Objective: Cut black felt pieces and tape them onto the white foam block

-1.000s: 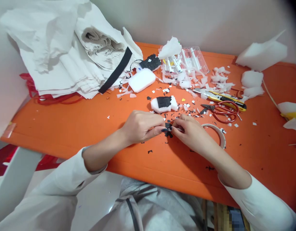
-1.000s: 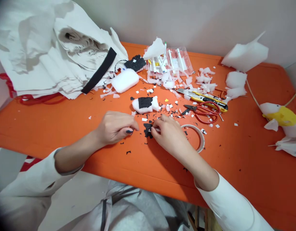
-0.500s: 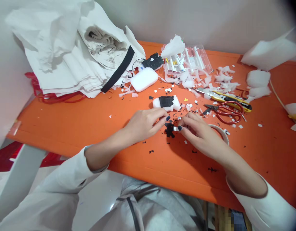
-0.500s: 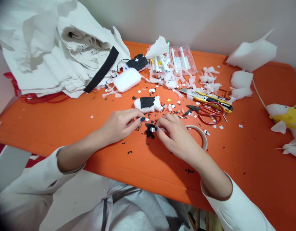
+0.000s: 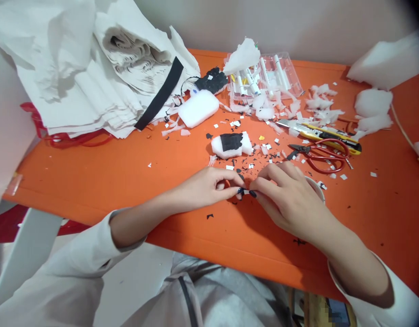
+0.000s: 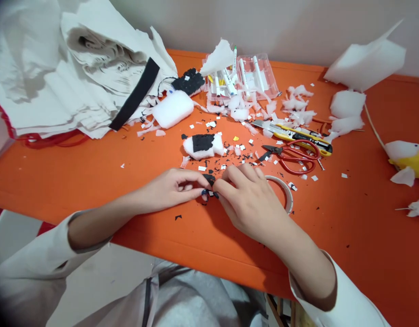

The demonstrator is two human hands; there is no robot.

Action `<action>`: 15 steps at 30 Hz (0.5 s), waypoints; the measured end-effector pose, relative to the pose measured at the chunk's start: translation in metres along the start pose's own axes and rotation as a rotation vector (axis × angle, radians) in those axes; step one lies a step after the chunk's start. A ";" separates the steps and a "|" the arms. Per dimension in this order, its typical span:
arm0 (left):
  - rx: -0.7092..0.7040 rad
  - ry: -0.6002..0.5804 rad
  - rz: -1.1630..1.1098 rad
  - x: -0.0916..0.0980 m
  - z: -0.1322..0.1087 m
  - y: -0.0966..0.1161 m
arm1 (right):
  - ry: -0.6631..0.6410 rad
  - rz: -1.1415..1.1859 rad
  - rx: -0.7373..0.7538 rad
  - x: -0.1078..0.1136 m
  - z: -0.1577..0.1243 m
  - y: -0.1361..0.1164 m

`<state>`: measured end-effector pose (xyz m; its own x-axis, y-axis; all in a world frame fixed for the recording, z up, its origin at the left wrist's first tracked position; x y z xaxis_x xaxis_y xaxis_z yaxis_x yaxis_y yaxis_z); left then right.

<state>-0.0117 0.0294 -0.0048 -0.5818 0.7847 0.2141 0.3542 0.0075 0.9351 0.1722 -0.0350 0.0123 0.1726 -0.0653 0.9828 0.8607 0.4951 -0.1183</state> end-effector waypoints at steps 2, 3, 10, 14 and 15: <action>0.005 0.023 -0.057 0.000 0.001 -0.001 | 0.007 0.094 -0.057 0.000 0.000 0.001; 0.008 0.043 -0.092 0.000 0.001 -0.001 | 0.019 0.162 -0.101 0.001 0.000 0.002; 0.014 0.196 -0.399 -0.002 0.003 -0.003 | 0.058 0.659 -0.398 -0.006 0.002 0.000; 0.041 0.188 -0.413 -0.005 0.002 -0.003 | 0.108 0.704 -0.428 -0.012 0.003 -0.002; 0.045 0.184 -0.419 -0.006 0.003 -0.004 | 0.108 0.704 -0.429 -0.014 0.003 -0.003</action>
<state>-0.0079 0.0265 -0.0100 -0.8006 0.5850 -0.1294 0.0896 0.3304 0.9396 0.1661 -0.0329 -0.0005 0.7651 0.0426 0.6425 0.6384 0.0797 -0.7656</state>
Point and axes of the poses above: each hand's wrist, its own z-axis towards the middle knuckle, its own x-axis out of the back of the hand, y = z × x, the point moved 2 cm from there along z, towards the middle knuckle, and after that the axes turned 9 degrees about -z, right-handed, at the moved point
